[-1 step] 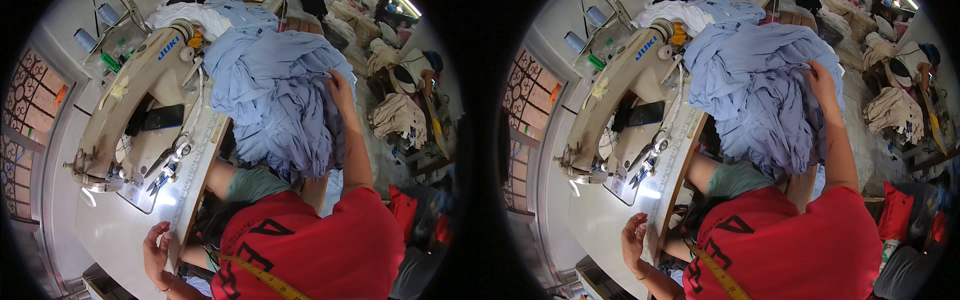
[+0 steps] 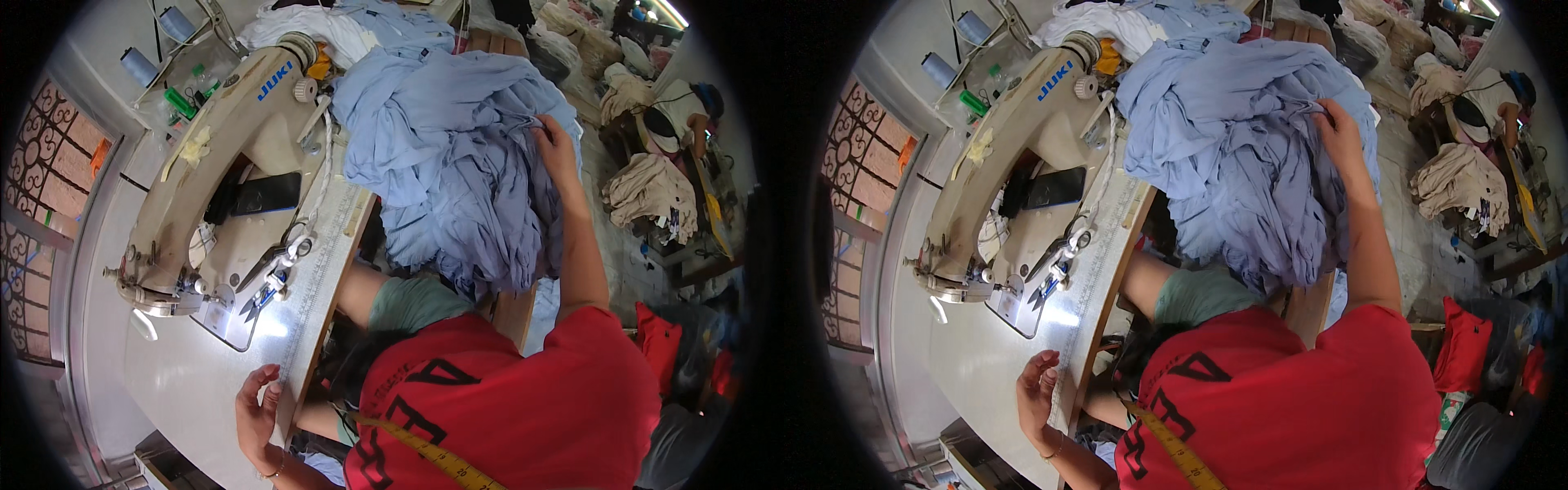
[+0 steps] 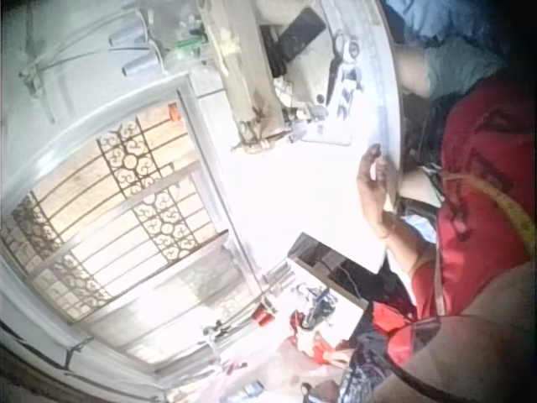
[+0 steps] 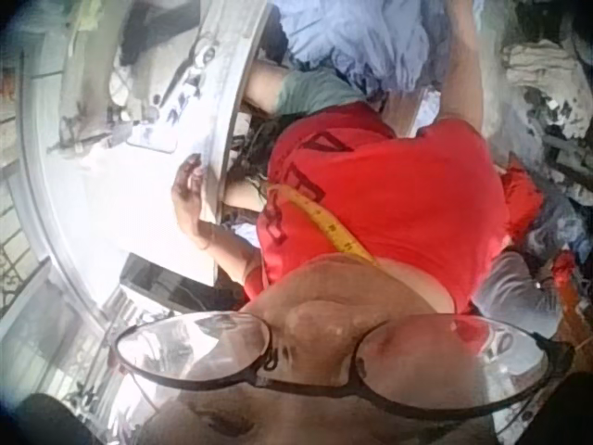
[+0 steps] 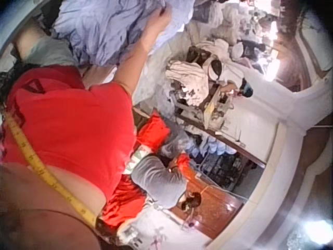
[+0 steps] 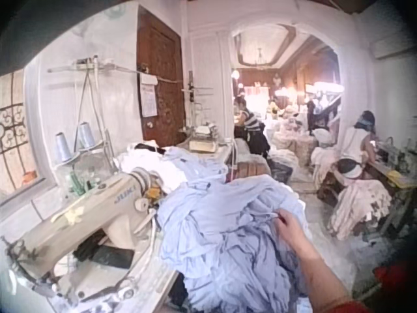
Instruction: The person sews light-blue shirts using an industrial sewing machine, trimming threads with small snips, and laying out the finished garment to check the collar and buttons.
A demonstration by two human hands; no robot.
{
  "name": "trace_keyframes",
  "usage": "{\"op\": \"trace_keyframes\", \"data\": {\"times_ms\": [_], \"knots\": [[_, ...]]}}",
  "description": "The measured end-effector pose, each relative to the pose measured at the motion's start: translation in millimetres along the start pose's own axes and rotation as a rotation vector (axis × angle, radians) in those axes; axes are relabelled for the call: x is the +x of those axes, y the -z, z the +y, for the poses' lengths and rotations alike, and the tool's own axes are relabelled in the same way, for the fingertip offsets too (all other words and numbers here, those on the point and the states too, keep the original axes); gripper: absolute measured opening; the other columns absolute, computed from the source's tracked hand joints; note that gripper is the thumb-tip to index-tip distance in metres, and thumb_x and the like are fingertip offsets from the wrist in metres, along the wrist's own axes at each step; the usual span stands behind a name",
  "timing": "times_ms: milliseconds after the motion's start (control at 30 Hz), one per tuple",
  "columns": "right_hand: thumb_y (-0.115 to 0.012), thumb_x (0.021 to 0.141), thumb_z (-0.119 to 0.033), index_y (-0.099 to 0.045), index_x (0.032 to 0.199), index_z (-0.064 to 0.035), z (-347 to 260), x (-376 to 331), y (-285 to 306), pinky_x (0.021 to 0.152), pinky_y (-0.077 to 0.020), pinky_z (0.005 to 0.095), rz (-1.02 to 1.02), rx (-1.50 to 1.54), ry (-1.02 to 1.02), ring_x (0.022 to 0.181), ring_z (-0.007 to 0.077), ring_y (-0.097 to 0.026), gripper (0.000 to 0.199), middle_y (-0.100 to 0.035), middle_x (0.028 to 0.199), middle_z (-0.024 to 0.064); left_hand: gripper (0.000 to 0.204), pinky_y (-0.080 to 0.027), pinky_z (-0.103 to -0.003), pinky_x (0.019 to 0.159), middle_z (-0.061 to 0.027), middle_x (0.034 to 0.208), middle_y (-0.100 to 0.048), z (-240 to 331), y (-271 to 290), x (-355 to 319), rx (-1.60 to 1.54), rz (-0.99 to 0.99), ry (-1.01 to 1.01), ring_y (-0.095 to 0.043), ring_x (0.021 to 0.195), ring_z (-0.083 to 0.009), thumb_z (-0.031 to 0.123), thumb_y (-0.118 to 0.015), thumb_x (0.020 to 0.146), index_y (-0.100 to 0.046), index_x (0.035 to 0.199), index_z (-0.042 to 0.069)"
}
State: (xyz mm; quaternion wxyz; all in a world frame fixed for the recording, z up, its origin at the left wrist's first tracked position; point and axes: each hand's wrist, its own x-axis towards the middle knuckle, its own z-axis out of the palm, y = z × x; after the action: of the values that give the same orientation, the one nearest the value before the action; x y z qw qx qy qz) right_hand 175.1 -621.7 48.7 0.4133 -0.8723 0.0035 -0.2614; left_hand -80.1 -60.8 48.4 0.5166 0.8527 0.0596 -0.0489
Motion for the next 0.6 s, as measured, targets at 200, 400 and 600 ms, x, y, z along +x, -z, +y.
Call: {"op": "trace_keyframes", "data": {"times_ms": [200,400,600], "knots": [[-0.059,0.087,-0.018,-0.063,0.103,-0.0085,-49.9,-4.9,7.6,0.084,-0.042,0.0392,-0.227,-0.755,0.14,0.091,0.029,-0.058,0.019,-0.062,0.098,0.009,0.04,-0.043,-0.032,0.09,-0.0097,0.104,-0.063,13.1,-2.7,8.0,-0.044,-0.058,-0.042,-0.057,0.098,-0.0191,0.027,-0.062,0.088,-0.056,0.112,-0.004],[-0.052,0.087,-0.014,-0.062,0.11,-0.0105,-39.7,69.9,-40.1,0.089,-0.0411,0.0387,0.141,-0.834,0.633,0.103,0.0287,-0.055,0.026,-0.061,0.103,0.009,0.03,-0.044,-0.031,0.087,-0.014,0.101,-0.064,39.5,-15.8,30.0,-0.017,-0.075,-0.131,-0.059,0.096,-0.022,0.016,-0.063,0.087,-0.059,0.108,-0.005],[-0.044,0.082,-0.006,-0.06,0.116,-0.0083,-2.1,152.5,-57.7,0.079,-0.0441,0.0296,0.176,0.066,0.074,0.086,0.0174,-0.057,0.037,-0.062,0.095,0.0107,0.028,-0.044,-0.031,0.086,-0.0139,0.1,-0.065,34.7,-19.2,29.9,0.008,-0.081,-0.103,-0.06,0.094,-0.0213,0.015,-0.062,0.087,-0.06,0.108,-0.005]]}}
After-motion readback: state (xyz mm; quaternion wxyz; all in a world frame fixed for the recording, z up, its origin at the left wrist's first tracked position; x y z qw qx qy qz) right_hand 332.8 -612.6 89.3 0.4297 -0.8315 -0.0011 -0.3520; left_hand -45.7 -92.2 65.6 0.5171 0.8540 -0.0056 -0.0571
